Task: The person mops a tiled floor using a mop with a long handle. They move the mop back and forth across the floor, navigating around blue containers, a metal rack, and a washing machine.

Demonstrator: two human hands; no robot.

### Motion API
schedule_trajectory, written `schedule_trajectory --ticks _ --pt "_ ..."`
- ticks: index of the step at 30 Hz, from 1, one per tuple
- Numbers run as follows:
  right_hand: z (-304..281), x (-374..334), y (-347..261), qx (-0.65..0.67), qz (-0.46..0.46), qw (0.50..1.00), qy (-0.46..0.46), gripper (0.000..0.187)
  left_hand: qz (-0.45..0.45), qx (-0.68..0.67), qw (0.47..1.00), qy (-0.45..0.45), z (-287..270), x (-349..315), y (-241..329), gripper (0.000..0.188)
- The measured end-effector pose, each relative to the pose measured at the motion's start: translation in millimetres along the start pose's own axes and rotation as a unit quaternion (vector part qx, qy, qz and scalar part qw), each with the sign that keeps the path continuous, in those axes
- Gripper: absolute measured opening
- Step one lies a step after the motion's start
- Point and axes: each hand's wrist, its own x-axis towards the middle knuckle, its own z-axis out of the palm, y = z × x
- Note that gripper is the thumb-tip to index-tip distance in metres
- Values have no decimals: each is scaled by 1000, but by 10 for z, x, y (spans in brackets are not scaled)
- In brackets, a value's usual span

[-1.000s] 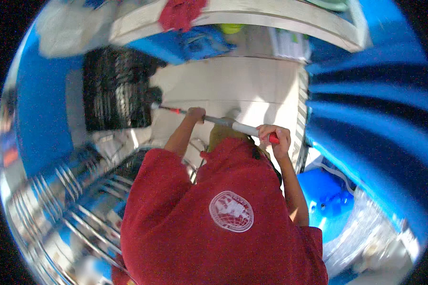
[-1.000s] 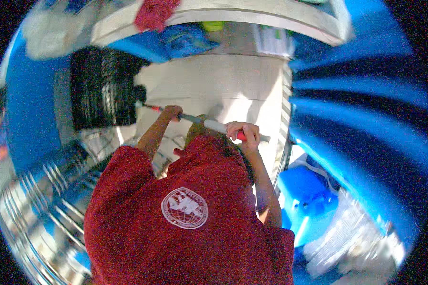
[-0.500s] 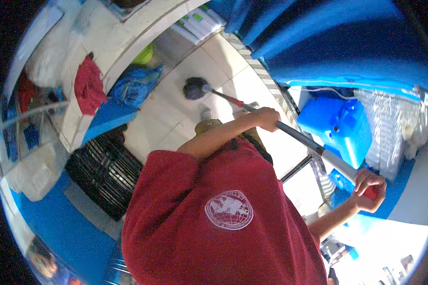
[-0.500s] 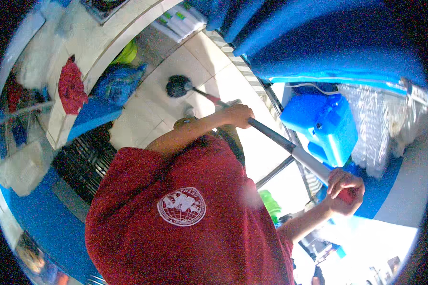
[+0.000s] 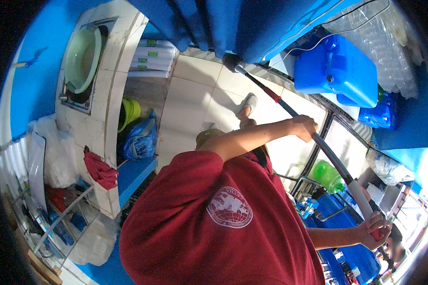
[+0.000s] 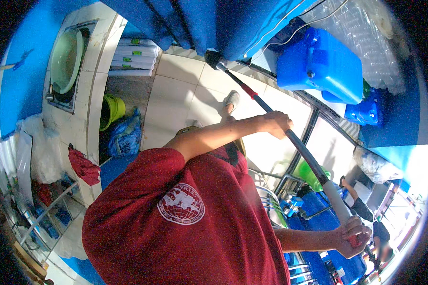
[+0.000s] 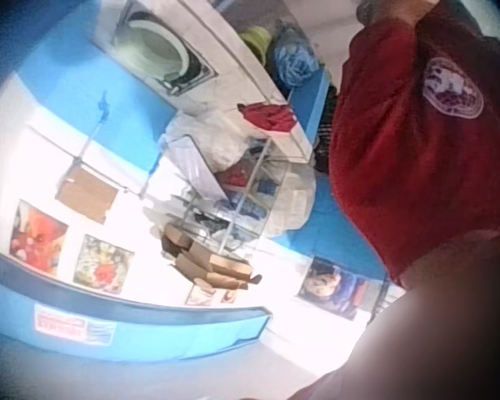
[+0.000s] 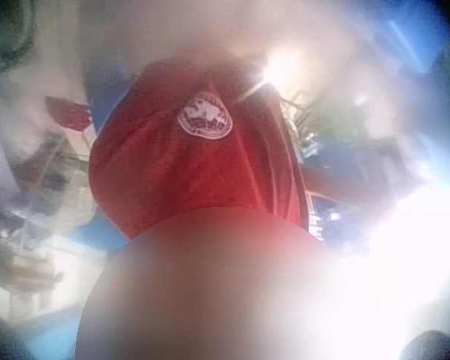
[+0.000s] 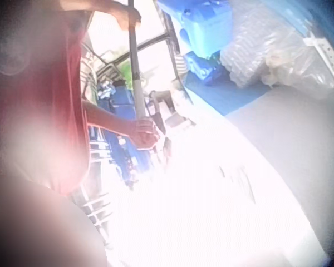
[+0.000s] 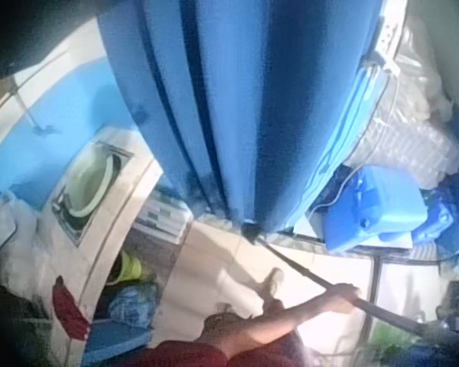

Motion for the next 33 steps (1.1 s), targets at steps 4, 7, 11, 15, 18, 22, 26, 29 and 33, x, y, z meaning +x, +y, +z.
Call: schedule_trajectory --ticks 4,7,11,15,18,22,26,29,33 --pt "141 -6 625 -41 15 993 108 35 -71 -37 996 -29 117 139 -294 23" --pt "350 61 1052 79 31 996 41 41 -119 -26 992 -24 190 95 -639 21" --pt "842 54 1357 163 66 983 -48 49 -134 -50 990 11 110 -228 -1191 20" --pt "1459 102 1592 170 64 981 -71 48 -150 -31 973 171 -87 -717 -1584 24" --pt "1934 243 1725 223 40 962 -150 52 -190 -42 951 240 -319 -1059 -1748 33" --pt "2519 483 1662 252 30 930 -266 56 -281 -27 922 266 -579 -1365 -1737 17" --pt "3079 823 1546 332 50 848 -410 60 -315 -27 850 422 -639 -1683 -1658 14" --pt "3576 1012 1545 363 71 800 -472 62 -355 -40 820 447 -684 -2008 -1641 17" --pt "4367 1034 1535 348 131 782 -500 56 -418 -18 737 531 -624 -2564 -1545 16"
